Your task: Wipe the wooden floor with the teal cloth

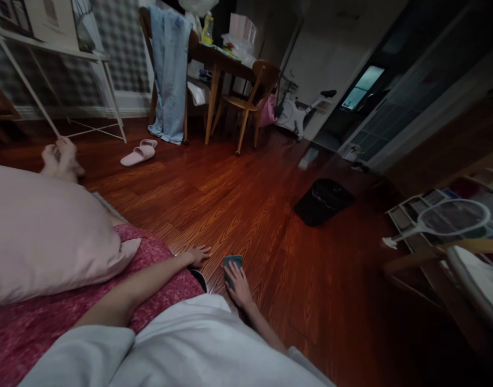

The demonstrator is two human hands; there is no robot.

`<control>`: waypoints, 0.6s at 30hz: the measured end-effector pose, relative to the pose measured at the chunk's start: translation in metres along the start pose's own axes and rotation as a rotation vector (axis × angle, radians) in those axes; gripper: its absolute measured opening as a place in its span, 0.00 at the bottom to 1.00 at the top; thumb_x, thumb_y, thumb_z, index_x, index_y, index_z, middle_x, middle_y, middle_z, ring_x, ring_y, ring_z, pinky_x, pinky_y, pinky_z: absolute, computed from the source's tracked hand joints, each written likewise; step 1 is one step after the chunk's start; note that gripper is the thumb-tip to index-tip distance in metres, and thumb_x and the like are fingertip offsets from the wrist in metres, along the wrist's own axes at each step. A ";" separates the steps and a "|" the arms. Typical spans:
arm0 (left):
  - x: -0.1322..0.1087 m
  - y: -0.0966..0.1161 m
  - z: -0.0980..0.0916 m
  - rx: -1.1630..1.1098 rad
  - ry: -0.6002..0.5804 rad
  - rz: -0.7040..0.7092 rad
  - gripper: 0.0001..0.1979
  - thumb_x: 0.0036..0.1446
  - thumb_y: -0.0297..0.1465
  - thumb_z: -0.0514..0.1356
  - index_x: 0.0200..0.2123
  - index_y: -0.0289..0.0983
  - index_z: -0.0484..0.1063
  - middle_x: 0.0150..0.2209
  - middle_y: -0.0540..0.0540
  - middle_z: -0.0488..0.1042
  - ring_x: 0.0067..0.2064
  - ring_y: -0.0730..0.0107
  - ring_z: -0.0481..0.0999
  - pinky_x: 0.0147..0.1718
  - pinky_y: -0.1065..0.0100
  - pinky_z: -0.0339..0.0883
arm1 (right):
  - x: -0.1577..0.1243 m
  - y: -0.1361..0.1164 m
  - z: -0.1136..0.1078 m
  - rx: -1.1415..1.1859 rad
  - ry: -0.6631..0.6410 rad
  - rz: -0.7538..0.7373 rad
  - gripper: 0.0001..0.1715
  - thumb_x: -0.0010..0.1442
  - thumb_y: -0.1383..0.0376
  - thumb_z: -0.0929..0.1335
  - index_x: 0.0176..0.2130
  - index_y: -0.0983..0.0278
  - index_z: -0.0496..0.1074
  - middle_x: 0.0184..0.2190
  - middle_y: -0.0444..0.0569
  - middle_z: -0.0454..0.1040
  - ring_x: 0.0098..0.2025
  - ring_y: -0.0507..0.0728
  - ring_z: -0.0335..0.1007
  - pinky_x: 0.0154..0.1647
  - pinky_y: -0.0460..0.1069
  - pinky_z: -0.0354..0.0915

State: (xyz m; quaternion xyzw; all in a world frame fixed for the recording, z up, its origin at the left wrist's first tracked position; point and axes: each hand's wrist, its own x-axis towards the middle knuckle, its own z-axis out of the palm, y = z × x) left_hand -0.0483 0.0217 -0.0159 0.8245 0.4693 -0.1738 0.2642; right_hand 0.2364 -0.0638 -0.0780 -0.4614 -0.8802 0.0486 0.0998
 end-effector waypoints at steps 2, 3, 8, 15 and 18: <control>-0.001 -0.001 0.000 0.000 -0.003 0.003 0.38 0.56 0.35 0.61 0.69 0.49 0.55 0.72 0.44 0.45 0.72 0.45 0.45 0.63 0.36 0.45 | 0.010 0.011 -0.003 -0.014 0.050 0.237 0.32 0.70 0.58 0.56 0.70 0.56 0.52 0.72 0.49 0.50 0.73 0.58 0.40 0.70 0.61 0.43; -0.001 -0.001 0.000 0.000 -0.006 0.005 0.37 0.57 0.35 0.61 0.69 0.49 0.55 0.73 0.44 0.44 0.72 0.45 0.44 0.63 0.36 0.45 | 0.015 0.015 -0.002 -0.021 0.076 0.356 0.32 0.70 0.57 0.55 0.70 0.58 0.53 0.72 0.51 0.50 0.73 0.59 0.40 0.70 0.62 0.43; -0.003 0.002 -0.003 0.000 -0.006 0.003 0.37 0.57 0.35 0.63 0.68 0.50 0.57 0.72 0.43 0.46 0.71 0.43 0.46 0.62 0.33 0.43 | 0.015 0.008 0.007 -0.039 0.120 0.377 0.33 0.70 0.54 0.54 0.70 0.58 0.50 0.72 0.52 0.49 0.73 0.60 0.39 0.70 0.63 0.42; -0.005 0.005 -0.005 -0.018 -0.003 -0.010 0.36 0.57 0.34 0.63 0.68 0.52 0.58 0.72 0.45 0.46 0.71 0.42 0.46 0.62 0.32 0.43 | 0.007 0.019 0.005 -0.035 0.082 0.129 0.32 0.69 0.57 0.57 0.70 0.53 0.50 0.72 0.47 0.51 0.73 0.57 0.41 0.70 0.59 0.44; -0.006 0.003 -0.005 -0.010 -0.006 -0.006 0.36 0.57 0.35 0.63 0.68 0.52 0.57 0.72 0.45 0.46 0.71 0.42 0.45 0.62 0.32 0.42 | 0.024 0.017 0.008 -0.058 0.161 0.487 0.33 0.70 0.56 0.53 0.70 0.60 0.52 0.71 0.54 0.51 0.73 0.61 0.40 0.69 0.65 0.45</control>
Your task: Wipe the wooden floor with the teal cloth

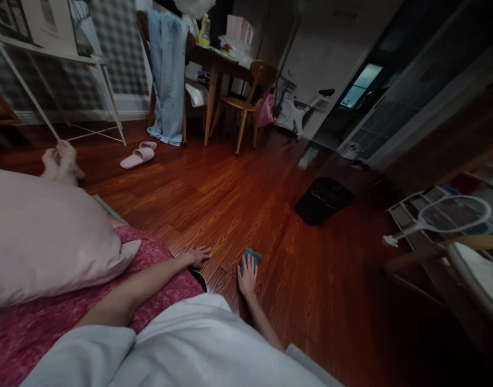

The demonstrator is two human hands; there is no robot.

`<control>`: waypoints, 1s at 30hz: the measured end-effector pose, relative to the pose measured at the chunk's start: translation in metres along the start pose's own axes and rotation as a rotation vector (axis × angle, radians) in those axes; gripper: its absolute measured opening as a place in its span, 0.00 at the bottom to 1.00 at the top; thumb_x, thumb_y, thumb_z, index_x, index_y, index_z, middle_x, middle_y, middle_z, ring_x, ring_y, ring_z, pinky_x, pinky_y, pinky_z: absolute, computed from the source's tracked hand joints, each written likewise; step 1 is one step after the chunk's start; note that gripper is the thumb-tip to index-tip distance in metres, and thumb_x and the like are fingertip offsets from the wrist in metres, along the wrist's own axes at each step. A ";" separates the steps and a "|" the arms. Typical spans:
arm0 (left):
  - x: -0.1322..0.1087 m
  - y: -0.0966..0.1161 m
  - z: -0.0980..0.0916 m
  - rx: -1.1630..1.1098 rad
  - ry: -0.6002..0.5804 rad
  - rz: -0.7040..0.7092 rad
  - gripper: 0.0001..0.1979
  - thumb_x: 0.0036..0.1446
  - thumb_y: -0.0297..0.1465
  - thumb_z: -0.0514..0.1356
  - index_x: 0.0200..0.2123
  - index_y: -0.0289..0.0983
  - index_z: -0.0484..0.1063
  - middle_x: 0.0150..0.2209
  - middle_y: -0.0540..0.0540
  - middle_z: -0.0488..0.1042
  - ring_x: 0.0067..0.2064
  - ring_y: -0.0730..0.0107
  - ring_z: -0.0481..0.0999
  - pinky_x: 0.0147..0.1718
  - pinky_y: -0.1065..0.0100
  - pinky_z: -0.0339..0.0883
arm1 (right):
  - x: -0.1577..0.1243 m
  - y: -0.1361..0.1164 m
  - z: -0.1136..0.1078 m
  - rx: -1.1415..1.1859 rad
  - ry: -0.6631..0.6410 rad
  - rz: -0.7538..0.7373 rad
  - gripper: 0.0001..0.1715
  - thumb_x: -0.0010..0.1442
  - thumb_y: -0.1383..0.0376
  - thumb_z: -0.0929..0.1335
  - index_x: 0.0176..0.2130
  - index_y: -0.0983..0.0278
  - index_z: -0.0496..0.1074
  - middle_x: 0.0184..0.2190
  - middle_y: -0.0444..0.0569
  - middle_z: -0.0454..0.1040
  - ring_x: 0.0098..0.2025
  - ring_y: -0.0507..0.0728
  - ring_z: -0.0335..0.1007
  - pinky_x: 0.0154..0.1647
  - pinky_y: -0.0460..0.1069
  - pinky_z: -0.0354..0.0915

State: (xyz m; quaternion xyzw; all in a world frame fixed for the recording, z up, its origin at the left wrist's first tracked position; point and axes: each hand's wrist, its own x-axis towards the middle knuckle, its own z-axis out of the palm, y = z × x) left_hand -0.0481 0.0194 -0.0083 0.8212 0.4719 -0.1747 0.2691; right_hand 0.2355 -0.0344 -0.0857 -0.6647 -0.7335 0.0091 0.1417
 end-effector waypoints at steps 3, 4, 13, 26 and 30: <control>0.001 -0.001 0.001 0.008 0.004 0.006 0.37 0.56 0.36 0.62 0.68 0.51 0.57 0.72 0.44 0.46 0.71 0.42 0.46 0.62 0.33 0.43 | -0.007 -0.019 0.005 0.006 -0.021 -0.011 0.33 0.70 0.55 0.54 0.70 0.60 0.51 0.72 0.54 0.50 0.73 0.62 0.39 0.69 0.66 0.44; 0.002 -0.001 0.001 0.011 0.005 0.008 0.37 0.56 0.36 0.62 0.68 0.51 0.57 0.72 0.45 0.46 0.71 0.42 0.46 0.62 0.33 0.43 | -0.014 -0.024 0.006 0.012 -0.047 -0.112 0.34 0.70 0.55 0.55 0.71 0.58 0.50 0.72 0.52 0.49 0.74 0.61 0.39 0.70 0.64 0.44; 0.003 -0.001 0.002 0.026 -0.002 0.000 0.37 0.56 0.36 0.62 0.68 0.49 0.57 0.72 0.44 0.45 0.71 0.43 0.46 0.63 0.34 0.43 | -0.024 0.034 -0.022 0.037 -0.167 -0.414 0.33 0.69 0.57 0.56 0.70 0.55 0.51 0.72 0.47 0.50 0.73 0.56 0.41 0.71 0.58 0.44; -0.004 0.002 -0.004 0.045 -0.018 -0.002 0.35 0.58 0.36 0.61 0.68 0.50 0.56 0.73 0.45 0.44 0.71 0.43 0.45 0.62 0.32 0.43 | -0.032 -0.012 0.010 0.023 0.012 -0.148 0.35 0.69 0.56 0.56 0.71 0.59 0.49 0.72 0.51 0.48 0.73 0.60 0.39 0.70 0.62 0.43; -0.008 0.003 -0.006 0.063 -0.032 0.001 0.34 0.61 0.35 0.59 0.69 0.49 0.54 0.73 0.44 0.42 0.72 0.44 0.44 0.62 0.33 0.43 | -0.074 0.001 -0.011 0.030 -0.080 -0.338 0.35 0.68 0.58 0.59 0.71 0.52 0.48 0.72 0.45 0.49 0.73 0.57 0.42 0.71 0.58 0.43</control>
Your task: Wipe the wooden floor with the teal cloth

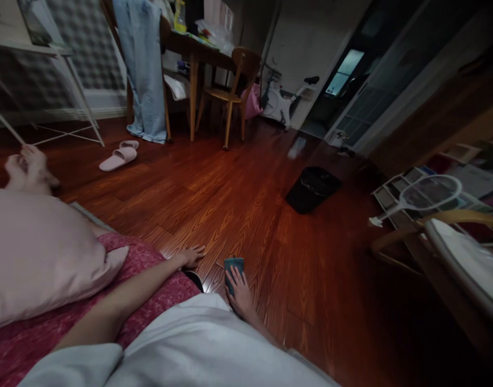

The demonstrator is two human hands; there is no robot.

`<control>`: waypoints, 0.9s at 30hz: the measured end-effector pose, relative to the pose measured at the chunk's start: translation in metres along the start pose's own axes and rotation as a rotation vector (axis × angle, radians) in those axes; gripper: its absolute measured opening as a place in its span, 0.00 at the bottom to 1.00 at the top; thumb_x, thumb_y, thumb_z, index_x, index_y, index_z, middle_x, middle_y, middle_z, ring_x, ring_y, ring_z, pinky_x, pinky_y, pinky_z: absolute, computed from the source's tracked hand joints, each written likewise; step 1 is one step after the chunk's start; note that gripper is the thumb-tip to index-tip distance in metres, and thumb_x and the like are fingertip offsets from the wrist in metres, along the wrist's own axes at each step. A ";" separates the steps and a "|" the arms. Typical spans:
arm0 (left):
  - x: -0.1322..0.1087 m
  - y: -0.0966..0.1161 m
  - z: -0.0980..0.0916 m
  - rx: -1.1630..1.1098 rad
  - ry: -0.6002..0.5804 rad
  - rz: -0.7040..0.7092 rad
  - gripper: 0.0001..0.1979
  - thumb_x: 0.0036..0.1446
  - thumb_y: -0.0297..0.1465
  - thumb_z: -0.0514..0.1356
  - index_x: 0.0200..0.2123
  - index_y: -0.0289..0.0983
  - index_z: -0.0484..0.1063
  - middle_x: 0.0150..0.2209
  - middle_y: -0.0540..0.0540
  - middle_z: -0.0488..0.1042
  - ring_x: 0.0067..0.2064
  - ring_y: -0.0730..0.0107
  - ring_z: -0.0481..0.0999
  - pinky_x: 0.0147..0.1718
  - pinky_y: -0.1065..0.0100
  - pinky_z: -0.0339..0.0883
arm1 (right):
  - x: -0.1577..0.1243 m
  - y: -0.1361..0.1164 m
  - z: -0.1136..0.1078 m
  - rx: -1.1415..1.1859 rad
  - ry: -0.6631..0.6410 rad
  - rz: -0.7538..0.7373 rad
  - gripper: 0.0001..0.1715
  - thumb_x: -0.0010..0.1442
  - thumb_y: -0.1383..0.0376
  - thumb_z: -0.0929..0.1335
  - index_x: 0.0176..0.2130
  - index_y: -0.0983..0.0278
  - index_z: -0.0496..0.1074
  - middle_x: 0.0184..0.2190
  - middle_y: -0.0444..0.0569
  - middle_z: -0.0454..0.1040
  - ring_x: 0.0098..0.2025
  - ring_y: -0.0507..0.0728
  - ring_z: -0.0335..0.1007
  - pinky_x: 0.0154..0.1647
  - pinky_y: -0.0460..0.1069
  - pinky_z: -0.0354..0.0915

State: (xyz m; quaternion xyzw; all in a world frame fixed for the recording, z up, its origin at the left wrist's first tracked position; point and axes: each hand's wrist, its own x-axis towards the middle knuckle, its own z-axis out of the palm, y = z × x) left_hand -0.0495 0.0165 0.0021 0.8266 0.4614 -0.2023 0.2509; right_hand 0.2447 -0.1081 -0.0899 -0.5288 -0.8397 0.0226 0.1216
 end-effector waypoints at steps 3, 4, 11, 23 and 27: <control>-0.001 -0.001 -0.001 0.015 -0.009 0.005 0.34 0.62 0.35 0.59 0.70 0.50 0.53 0.73 0.44 0.41 0.72 0.44 0.43 0.63 0.34 0.44 | -0.029 0.033 -0.015 -0.044 0.029 0.212 0.33 0.69 0.57 0.56 0.70 0.55 0.50 0.72 0.47 0.48 0.73 0.58 0.40 0.70 0.60 0.44; -0.001 -0.001 -0.001 0.021 -0.011 0.005 0.34 0.62 0.35 0.60 0.70 0.51 0.53 0.73 0.44 0.41 0.72 0.44 0.43 0.63 0.35 0.44 | -0.035 0.045 -0.019 -0.064 0.052 0.307 0.33 0.69 0.56 0.55 0.70 0.57 0.51 0.72 0.48 0.48 0.73 0.59 0.40 0.70 0.61 0.44; -0.001 -0.001 -0.004 0.065 -0.019 -0.005 0.35 0.63 0.35 0.59 0.70 0.50 0.51 0.73 0.42 0.40 0.72 0.44 0.42 0.63 0.36 0.46 | -0.017 0.085 -0.025 -0.145 0.151 0.716 0.35 0.69 0.57 0.51 0.70 0.65 0.53 0.72 0.55 0.50 0.73 0.60 0.38 0.70 0.61 0.40; -0.003 -0.005 -0.004 0.058 -0.008 0.050 0.39 0.61 0.34 0.57 0.72 0.42 0.47 0.73 0.40 0.37 0.72 0.44 0.40 0.64 0.38 0.46 | 0.007 0.011 -0.006 -0.122 0.054 0.738 0.37 0.69 0.54 0.52 0.71 0.64 0.47 0.73 0.55 0.44 0.73 0.63 0.36 0.70 0.64 0.37; -0.001 -0.010 -0.001 0.044 -0.019 0.075 0.40 0.59 0.35 0.58 0.72 0.40 0.46 0.73 0.41 0.36 0.72 0.47 0.38 0.65 0.45 0.48 | -0.009 -0.022 0.003 -0.083 0.030 0.433 0.34 0.69 0.55 0.54 0.71 0.57 0.51 0.73 0.49 0.48 0.73 0.59 0.39 0.70 0.60 0.39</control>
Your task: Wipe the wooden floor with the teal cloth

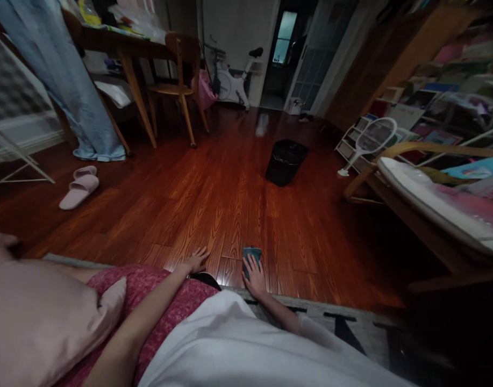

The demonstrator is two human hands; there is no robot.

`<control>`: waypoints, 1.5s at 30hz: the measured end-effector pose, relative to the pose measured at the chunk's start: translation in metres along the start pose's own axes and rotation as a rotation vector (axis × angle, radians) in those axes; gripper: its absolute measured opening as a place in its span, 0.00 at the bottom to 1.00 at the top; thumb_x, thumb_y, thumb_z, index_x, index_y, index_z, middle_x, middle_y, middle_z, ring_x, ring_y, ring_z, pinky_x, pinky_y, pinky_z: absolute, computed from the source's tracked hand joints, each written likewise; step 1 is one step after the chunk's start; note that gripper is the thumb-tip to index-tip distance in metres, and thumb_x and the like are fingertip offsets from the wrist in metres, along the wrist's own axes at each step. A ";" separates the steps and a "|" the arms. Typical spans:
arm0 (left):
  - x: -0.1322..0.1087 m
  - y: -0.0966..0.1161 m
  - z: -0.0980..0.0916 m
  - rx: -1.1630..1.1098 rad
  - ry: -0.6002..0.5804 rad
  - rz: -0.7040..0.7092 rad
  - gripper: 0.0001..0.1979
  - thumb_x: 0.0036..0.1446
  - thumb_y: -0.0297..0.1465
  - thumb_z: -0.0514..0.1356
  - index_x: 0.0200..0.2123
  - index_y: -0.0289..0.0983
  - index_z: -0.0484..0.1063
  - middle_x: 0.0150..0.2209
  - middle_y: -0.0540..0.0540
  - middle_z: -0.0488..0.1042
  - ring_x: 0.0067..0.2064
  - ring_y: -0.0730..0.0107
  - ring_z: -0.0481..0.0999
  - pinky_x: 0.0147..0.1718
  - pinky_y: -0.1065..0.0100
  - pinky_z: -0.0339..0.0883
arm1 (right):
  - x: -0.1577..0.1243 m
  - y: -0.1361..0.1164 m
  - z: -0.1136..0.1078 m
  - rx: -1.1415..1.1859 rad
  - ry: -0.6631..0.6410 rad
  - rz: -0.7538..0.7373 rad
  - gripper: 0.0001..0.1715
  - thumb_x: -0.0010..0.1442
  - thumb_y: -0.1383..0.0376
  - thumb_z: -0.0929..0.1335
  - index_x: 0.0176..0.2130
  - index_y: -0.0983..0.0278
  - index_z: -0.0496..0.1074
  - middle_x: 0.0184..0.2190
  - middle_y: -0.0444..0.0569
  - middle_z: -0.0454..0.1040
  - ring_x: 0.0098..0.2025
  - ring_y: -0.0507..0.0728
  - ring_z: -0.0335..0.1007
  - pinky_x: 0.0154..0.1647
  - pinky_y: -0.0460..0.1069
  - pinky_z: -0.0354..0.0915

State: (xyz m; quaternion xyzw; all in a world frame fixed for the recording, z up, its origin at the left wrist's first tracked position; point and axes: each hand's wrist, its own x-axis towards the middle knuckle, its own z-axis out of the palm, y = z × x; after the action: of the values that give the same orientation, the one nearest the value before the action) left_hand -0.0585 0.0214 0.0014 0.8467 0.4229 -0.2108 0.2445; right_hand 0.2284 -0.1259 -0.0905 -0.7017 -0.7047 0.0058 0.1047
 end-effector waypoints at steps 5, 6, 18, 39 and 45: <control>-0.001 -0.003 0.001 0.038 -0.014 0.027 0.40 0.62 0.36 0.56 0.73 0.41 0.42 0.73 0.41 0.35 0.72 0.49 0.38 0.66 0.46 0.47 | -0.008 0.033 -0.018 -0.004 -0.003 0.124 0.32 0.67 0.58 0.57 0.67 0.64 0.60 0.68 0.56 0.60 0.70 0.61 0.49 0.69 0.59 0.42; -0.002 -0.004 0.001 0.047 -0.016 0.032 0.40 0.63 0.36 0.56 0.73 0.41 0.41 0.73 0.41 0.35 0.72 0.49 0.38 0.66 0.46 0.46 | -0.006 0.042 -0.022 -0.020 0.007 0.210 0.33 0.67 0.58 0.57 0.67 0.66 0.60 0.67 0.58 0.60 0.69 0.62 0.50 0.69 0.60 0.43; -0.001 -0.007 0.000 0.055 0.053 0.080 0.37 0.65 0.38 0.54 0.73 0.45 0.41 0.73 0.41 0.37 0.73 0.50 0.35 0.65 0.42 0.42 | 0.018 0.021 -0.001 -0.077 0.031 0.221 0.37 0.67 0.55 0.55 0.70 0.67 0.52 0.72 0.57 0.49 0.73 0.62 0.38 0.70 0.61 0.37; -0.001 -0.012 -0.001 0.051 0.023 -0.021 0.37 0.65 0.42 0.54 0.72 0.45 0.44 0.73 0.39 0.34 0.73 0.47 0.36 0.64 0.38 0.40 | 0.013 -0.018 0.001 0.066 -0.041 -0.042 0.37 0.69 0.53 0.55 0.72 0.59 0.47 0.73 0.52 0.44 0.74 0.60 0.35 0.71 0.62 0.40; -0.002 -0.016 0.003 0.033 -0.015 -0.049 0.38 0.63 0.46 0.55 0.72 0.45 0.47 0.73 0.39 0.36 0.72 0.44 0.39 0.64 0.37 0.41 | -0.011 0.040 -0.018 0.080 -0.107 -0.219 0.33 0.69 0.55 0.55 0.71 0.54 0.50 0.73 0.46 0.47 0.74 0.57 0.38 0.70 0.59 0.44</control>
State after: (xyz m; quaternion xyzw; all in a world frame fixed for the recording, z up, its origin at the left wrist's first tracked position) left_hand -0.0732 0.0262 -0.0036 0.8385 0.4379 -0.2301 0.2284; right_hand 0.2702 -0.1390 -0.0805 -0.6146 -0.7808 0.0599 0.0951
